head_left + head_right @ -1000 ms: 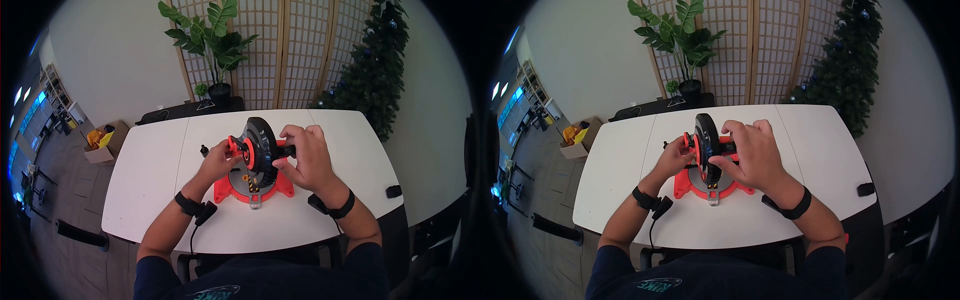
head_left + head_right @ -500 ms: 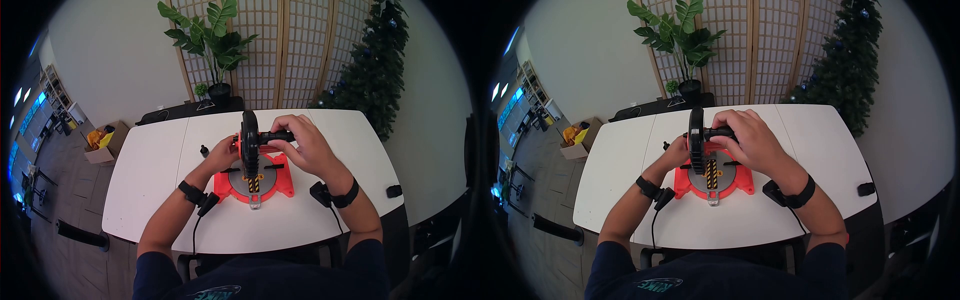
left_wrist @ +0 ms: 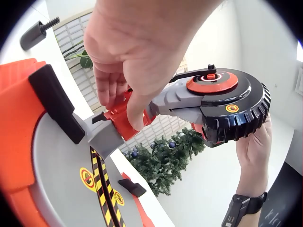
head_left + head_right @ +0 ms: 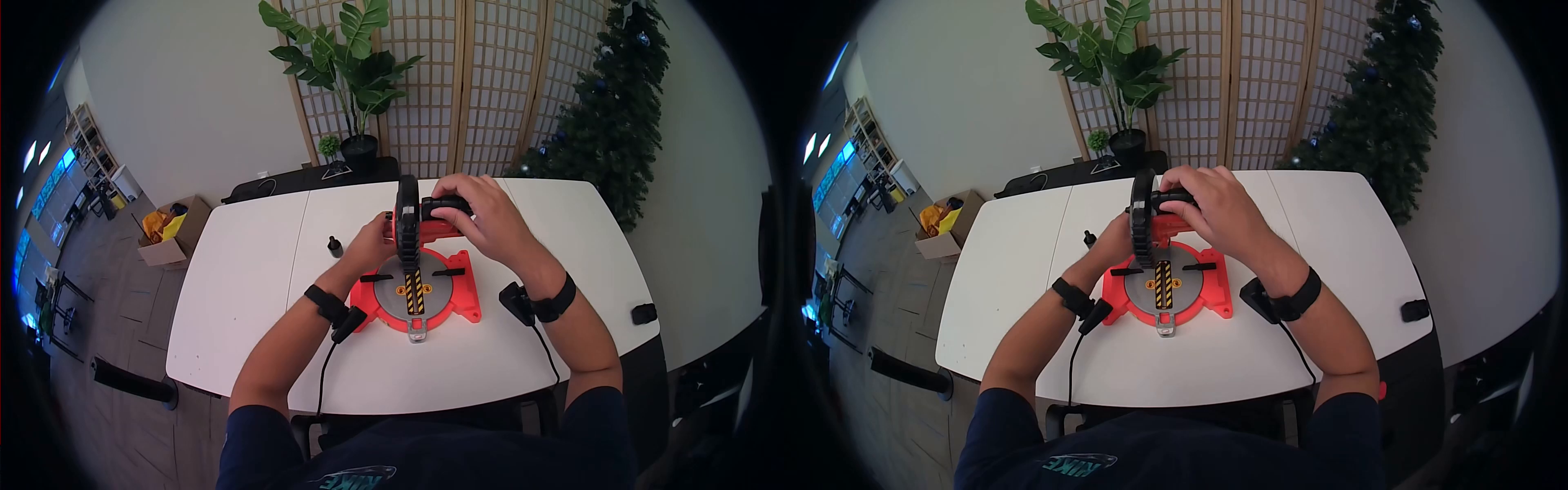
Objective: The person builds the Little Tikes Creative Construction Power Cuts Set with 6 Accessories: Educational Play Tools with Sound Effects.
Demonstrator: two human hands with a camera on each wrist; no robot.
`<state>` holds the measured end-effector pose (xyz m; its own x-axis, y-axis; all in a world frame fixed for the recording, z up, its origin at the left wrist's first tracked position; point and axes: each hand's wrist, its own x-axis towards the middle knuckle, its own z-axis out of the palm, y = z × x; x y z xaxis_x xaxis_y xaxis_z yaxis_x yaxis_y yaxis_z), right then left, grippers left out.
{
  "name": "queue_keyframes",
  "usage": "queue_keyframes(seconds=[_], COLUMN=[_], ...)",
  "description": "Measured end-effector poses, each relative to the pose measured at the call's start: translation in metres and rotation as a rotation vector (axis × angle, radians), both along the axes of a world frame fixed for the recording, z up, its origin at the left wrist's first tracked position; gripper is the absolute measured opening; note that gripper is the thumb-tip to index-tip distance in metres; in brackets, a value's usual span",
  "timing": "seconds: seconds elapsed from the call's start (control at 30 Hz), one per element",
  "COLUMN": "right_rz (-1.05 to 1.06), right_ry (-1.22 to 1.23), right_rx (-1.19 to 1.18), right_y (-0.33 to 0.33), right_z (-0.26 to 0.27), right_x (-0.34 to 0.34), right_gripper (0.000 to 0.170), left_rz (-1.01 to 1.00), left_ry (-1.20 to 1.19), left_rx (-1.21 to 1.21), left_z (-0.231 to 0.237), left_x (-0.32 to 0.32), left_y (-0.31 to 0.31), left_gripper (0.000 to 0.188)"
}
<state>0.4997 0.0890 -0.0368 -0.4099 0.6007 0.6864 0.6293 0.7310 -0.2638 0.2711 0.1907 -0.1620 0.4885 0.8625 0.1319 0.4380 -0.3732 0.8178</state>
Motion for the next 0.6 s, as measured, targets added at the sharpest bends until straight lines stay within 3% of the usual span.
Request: queue_keyframes(seconds=[0.2,0.37,0.6], right_rz=[0.018,0.022,0.017], right_ry=[0.02,0.0,0.041], right_rx=[-0.012,0.022,-0.011], right_y=[0.006,0.009,0.011], right_z=[-0.003,-0.004,-0.006], right_x=[0.003,0.004,0.009], right_gripper=[0.022,0.021,0.018], left_rz=[-0.007,-0.192,-0.185], left_ry=[0.079,-0.135,-0.076], left_rx=[0.035,0.117,0.16], left_z=[0.014,0.018,-0.007], left_x=[0.005,0.009,0.006], left_y=[-0.016,-0.02,0.0], left_gripper=[0.066,0.066,0.069])
